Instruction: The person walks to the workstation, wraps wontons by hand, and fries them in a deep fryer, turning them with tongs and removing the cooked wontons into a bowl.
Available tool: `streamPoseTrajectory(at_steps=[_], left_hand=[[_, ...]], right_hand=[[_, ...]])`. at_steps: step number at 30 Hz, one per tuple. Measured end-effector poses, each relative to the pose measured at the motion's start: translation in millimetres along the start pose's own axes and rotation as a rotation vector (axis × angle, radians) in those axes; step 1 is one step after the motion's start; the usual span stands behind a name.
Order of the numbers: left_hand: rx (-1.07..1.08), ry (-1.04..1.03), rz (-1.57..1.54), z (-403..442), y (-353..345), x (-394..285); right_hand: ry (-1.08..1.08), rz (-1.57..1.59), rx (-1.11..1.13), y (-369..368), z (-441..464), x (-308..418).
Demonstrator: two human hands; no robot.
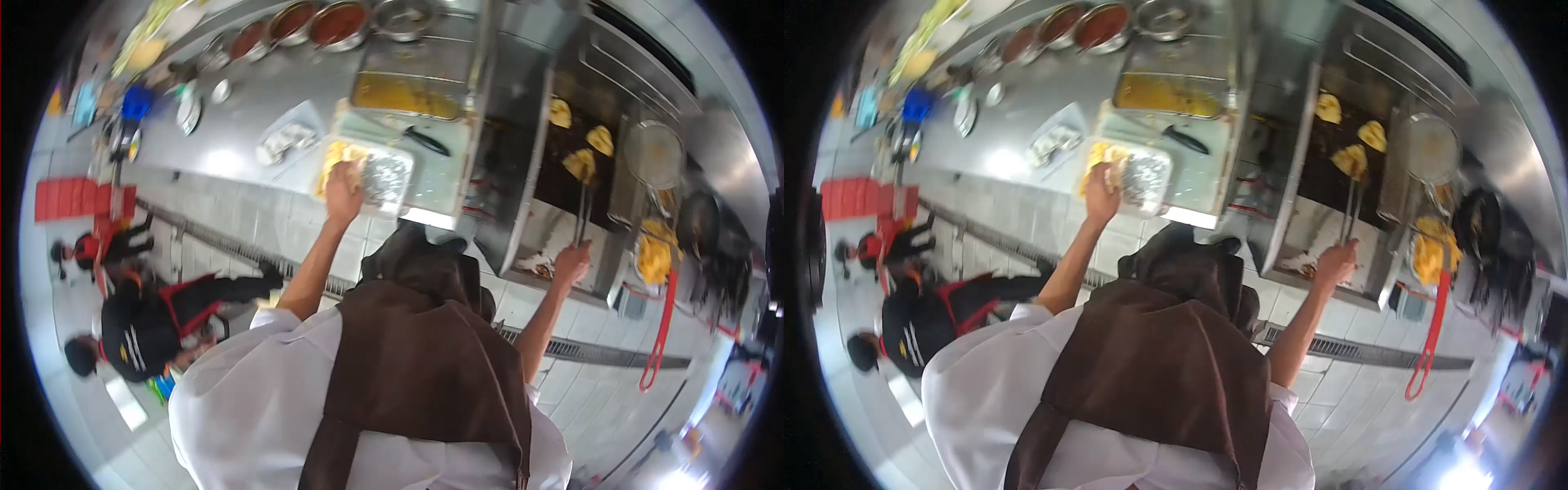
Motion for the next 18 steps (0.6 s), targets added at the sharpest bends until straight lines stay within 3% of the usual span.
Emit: streamPoseTrajectory(at_steps=[7,10,11,12,13,15,16,17,18], left_hand=[[0.039,0.085,0.165,-1.0,2.4,-3.4],[0.182,0.125,0.232,19.0,-16.2,7.0],[0.278,0.147,0.263,31.9,-33.2,20.2],[0.347,0.161,0.321,34.7,-44.6,20.6],[0.182,0.036,0.364,41.0,-66.8,40.0],[0.066,0.076,0.189,54.5,-71.4,56.8],[0.005,0.029,0.31,54.4,-63.9,49.2],[0.086,0.038,0.27,52.4,-35.1,28.1],[0.054,0.054,0.32,49.7,-21.4,16.5]], right_hand=[[-0.052,-0.151,0.02,-29.0,44.9,2.2],[-0.13,-0.138,-0.071,-12.7,31.7,6.2],[-0.118,-0.143,-0.079,-5.4,21.4,10.2],[0.099,-0.309,-0.229,-38.8,42.2,-19.1],[0.13,-0.151,-0.243,-50.6,48.2,-31.6],[0.327,-0.322,-0.261,-62.3,41.4,-3.7],[0.31,-0.105,-0.341,-68.2,52.2,-8.7],[0.153,-0.077,-0.138,-84.7,70.3,-13.4],[0.082,-0.083,-0.088,-83.2,67.6,-8.8]])
Point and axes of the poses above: each hand's wrist, its own z-axis towards the middle knuckle, its own y-axis out of the back of the hand, x = y × z, the point moved 9 cm from there along z, towards the middle knuckle, and after that the axes turned 14 degrees about x, right-handed, at the moved point
